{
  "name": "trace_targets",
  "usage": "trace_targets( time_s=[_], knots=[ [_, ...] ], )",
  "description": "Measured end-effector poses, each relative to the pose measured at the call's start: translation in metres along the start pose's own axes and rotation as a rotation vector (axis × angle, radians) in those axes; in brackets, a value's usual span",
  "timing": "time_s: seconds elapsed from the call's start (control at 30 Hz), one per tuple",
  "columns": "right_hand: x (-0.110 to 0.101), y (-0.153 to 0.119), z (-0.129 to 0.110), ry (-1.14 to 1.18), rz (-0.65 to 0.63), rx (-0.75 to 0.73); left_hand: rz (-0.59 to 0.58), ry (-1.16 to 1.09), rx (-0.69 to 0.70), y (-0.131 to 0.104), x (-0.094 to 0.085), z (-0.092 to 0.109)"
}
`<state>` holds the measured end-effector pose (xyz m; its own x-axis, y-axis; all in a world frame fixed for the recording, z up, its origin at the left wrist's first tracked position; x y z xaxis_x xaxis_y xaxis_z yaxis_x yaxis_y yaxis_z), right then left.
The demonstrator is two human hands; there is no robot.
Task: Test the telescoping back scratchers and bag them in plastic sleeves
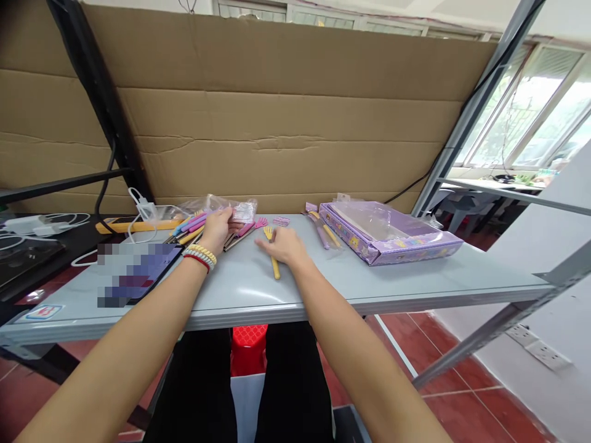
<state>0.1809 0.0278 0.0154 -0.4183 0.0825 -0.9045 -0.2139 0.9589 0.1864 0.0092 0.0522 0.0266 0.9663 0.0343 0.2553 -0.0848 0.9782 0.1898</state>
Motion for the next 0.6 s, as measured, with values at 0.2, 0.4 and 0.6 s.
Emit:
trace_targets(
  time_s=[0.2, 0.4, 0.6],
  knots=[
    [0.006, 0.008, 0.013, 0.002, -0.189, 0.099, 0.017, 0.140, -0.013, 0.000, -0.006, -0.002],
    [0.004, 0.014, 0.017, 0.789, -0.005, 0.136, 0.009, 0.328, 0.043, 0.003, -0.009, -0.004],
    [-0.006, 0.007, 0.013, 0.716, 0.181, 0.068, -0.426, 0.675, 0.271, -0.015, 0.016, -0.004]
  ],
)
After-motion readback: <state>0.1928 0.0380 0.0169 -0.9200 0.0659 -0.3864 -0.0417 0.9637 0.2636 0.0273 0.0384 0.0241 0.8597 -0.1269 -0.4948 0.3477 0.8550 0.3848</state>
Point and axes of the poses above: each hand's wrist, its own y-axis towards the middle knuckle, its own x-axis out of the palm, z = x × y, the point moved 3 cm from there along y, towards the middle knuckle, and after that the axes turned 10 degrees about -z, right-handed, at the moved point
